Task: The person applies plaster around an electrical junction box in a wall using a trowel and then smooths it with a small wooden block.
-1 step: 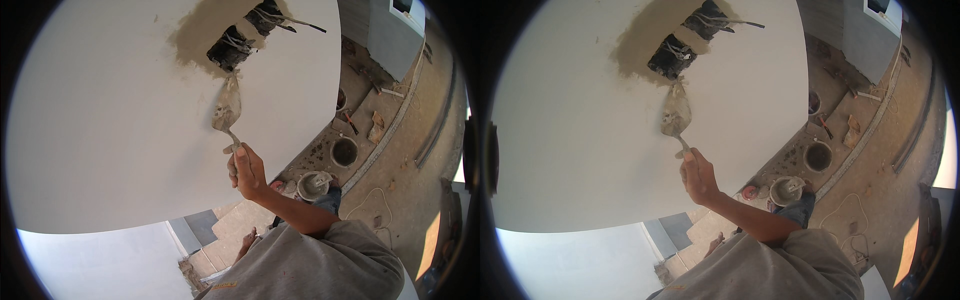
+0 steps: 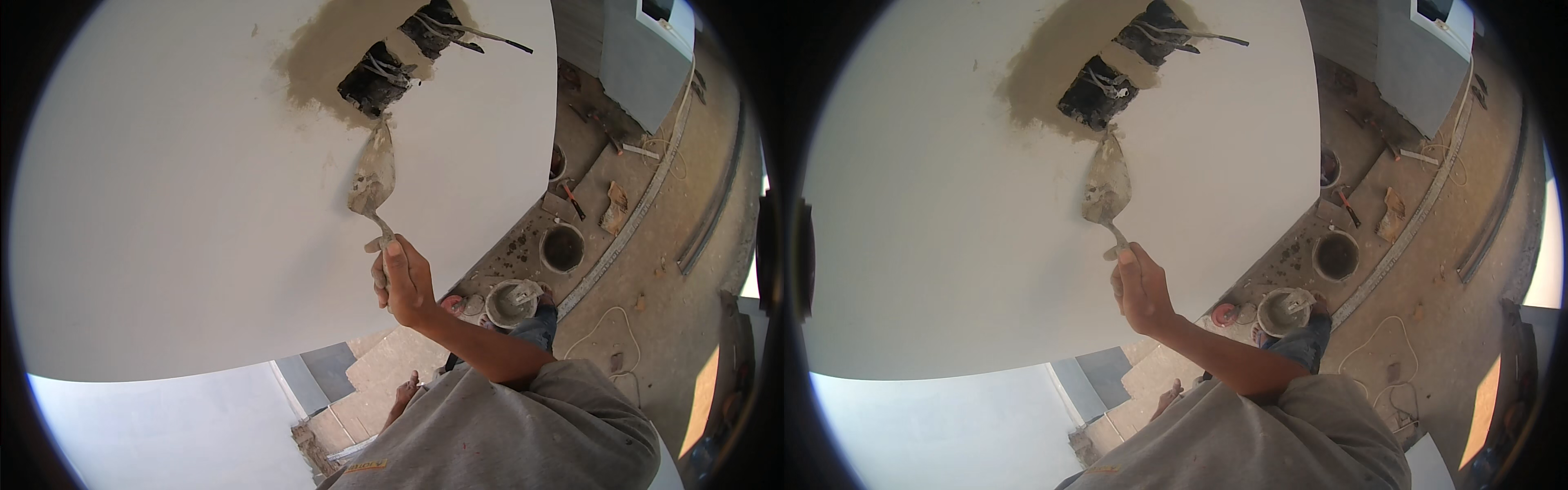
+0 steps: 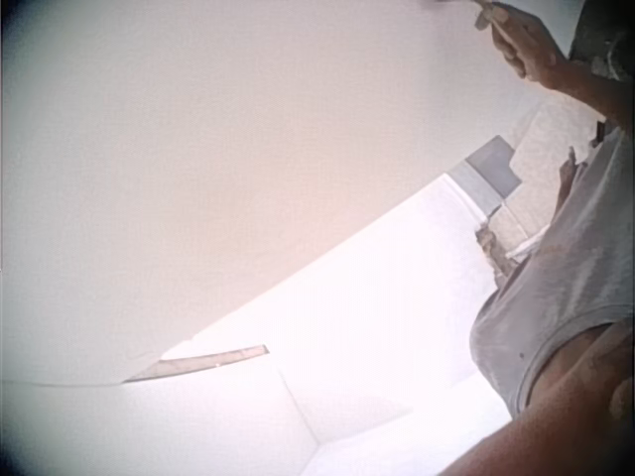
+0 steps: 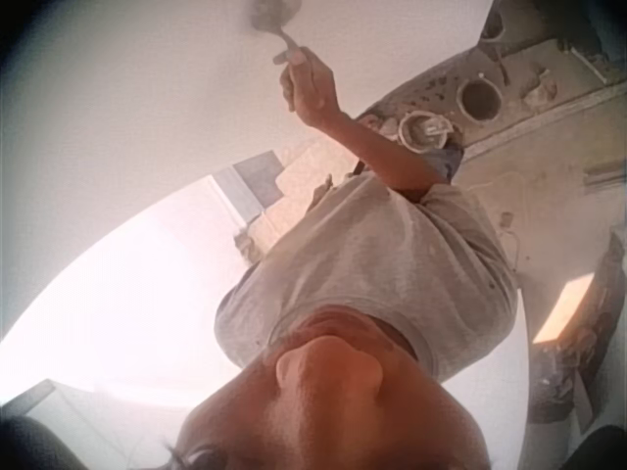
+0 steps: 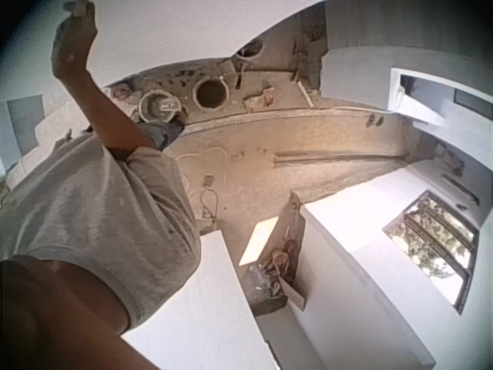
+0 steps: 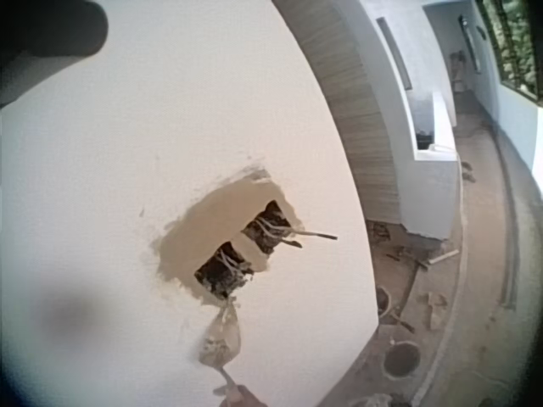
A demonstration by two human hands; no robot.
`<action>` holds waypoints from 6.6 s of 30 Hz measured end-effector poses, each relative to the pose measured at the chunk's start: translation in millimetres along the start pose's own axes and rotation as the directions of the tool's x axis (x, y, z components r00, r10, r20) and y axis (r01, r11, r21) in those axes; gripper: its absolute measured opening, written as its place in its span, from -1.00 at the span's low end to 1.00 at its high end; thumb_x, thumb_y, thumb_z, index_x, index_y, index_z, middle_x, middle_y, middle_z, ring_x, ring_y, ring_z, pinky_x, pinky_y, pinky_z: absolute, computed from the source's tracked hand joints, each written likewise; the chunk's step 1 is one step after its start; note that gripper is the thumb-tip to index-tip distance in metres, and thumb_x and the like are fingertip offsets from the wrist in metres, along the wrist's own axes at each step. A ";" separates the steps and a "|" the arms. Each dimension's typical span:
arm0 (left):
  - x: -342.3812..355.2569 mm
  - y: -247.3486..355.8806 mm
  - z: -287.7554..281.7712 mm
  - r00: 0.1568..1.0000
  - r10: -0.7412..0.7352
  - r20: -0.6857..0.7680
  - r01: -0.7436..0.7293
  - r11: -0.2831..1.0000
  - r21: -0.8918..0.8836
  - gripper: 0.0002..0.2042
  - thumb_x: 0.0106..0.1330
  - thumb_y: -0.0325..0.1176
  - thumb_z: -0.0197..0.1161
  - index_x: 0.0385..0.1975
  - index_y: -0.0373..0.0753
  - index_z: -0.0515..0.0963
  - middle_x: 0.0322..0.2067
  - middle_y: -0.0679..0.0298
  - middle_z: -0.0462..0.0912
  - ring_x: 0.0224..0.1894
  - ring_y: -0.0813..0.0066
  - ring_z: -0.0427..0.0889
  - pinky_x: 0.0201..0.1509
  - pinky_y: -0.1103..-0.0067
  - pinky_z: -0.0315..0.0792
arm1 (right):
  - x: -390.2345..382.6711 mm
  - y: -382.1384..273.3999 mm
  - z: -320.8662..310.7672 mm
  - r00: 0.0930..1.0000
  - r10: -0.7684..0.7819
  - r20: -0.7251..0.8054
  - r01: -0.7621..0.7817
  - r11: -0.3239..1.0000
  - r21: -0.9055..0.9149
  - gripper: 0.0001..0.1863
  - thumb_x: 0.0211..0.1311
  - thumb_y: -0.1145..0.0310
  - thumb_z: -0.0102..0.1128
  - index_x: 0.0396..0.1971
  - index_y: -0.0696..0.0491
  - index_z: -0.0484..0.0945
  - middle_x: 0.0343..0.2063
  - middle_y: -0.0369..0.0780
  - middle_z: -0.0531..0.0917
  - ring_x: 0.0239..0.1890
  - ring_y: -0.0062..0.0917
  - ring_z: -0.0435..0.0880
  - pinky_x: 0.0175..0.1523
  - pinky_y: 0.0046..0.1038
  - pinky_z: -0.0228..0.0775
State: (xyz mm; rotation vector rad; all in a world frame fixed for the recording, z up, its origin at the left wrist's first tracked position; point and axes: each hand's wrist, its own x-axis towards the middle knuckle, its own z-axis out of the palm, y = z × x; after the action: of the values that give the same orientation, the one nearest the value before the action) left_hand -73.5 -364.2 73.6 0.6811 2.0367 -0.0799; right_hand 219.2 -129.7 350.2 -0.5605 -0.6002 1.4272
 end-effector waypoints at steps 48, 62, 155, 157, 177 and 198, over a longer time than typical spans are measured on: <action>-18.4 28.6 -6.7 0.999 0.035 0.026 -0.034 0.999 -0.033 -0.06 0.28 0.44 -0.03 0.15 -0.53 0.44 -0.07 0.02 0.70 0.07 0.29 0.63 0.21 0.46 0.42 | 4.3 3.1 3.9 0.999 -0.008 -0.040 0.008 1.000 -0.006 -0.39 0.53 -0.12 -0.34 -0.10 0.21 0.42 -0.65 -0.32 0.37 -0.74 -0.72 0.33 -0.65 -0.60 0.25; -13.5 30.8 -4.4 0.999 0.024 0.039 -0.023 1.000 -0.008 -0.08 0.30 0.43 -0.05 0.15 -0.52 0.45 -0.03 -0.01 0.68 0.12 0.30 0.60 0.23 0.49 0.39 | 12.8 5.6 -1.7 0.998 -0.057 -0.023 0.056 0.997 -0.047 -0.38 0.53 -0.13 -0.32 -0.11 0.22 0.42 -0.66 -0.34 0.37 -0.74 -0.74 0.32 -0.65 -0.63 0.23; 25.4 31.0 -17.8 0.996 0.065 0.059 -0.058 0.992 -0.111 -0.04 0.26 0.46 -0.01 0.11 -0.56 0.45 -0.19 0.08 0.76 -0.59 0.58 0.43 -0.48 0.63 0.31 | 28.1 -29.1 -63.2 0.957 -0.268 -0.109 0.081 0.610 -0.788 -0.84 0.49 0.32 -0.07 -0.23 0.11 0.36 -0.65 -0.13 0.47 -0.62 -0.21 0.48 -0.45 -0.23 0.27; 23.5 25.0 -20.8 0.995 0.073 0.063 -0.067 0.993 -0.099 -0.04 0.26 0.46 -0.02 0.12 -0.56 0.45 -0.18 0.08 0.75 -0.50 0.53 0.51 -0.39 0.61 0.38 | 20.0 -28.6 -62.0 0.956 -0.271 -0.116 0.082 0.624 -0.777 -0.84 0.49 0.32 -0.07 -0.22 0.10 0.36 -0.65 -0.13 0.47 -0.62 -0.19 0.48 -0.45 -0.22 0.27; 11.0 23.9 -22.4 0.997 0.070 0.030 -0.070 0.997 0.018 -0.02 0.27 0.49 -0.11 0.15 -0.54 0.43 -0.15 0.07 0.74 0.08 0.32 0.62 0.17 0.51 0.41 | 25.0 -24.2 -52.1 0.937 -0.308 -0.163 0.034 0.545 -0.838 -0.87 0.46 0.35 -0.04 -0.21 0.10 0.36 -0.61 -0.12 0.51 -0.57 -0.13 0.54 -0.44 -0.20 0.32; 13.7 30.7 -19.2 0.997 0.058 0.057 -0.058 0.998 -0.009 0.03 0.22 0.53 -0.10 0.15 -0.55 0.42 -0.13 0.04 0.73 0.06 0.27 0.62 0.18 0.46 0.41 | 37.4 -65.3 5.4 0.927 -0.358 0.113 0.342 0.680 -0.649 -0.85 0.50 0.40 -0.11 -0.14 0.18 0.27 -0.59 -0.11 0.45 -0.62 -0.27 0.47 -0.46 -0.27 0.29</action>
State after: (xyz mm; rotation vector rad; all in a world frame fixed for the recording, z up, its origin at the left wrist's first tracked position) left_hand -78.6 -326.2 79.5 0.7250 1.9605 -0.0572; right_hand 265.0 -96.8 400.2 -0.9595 -1.1504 0.8053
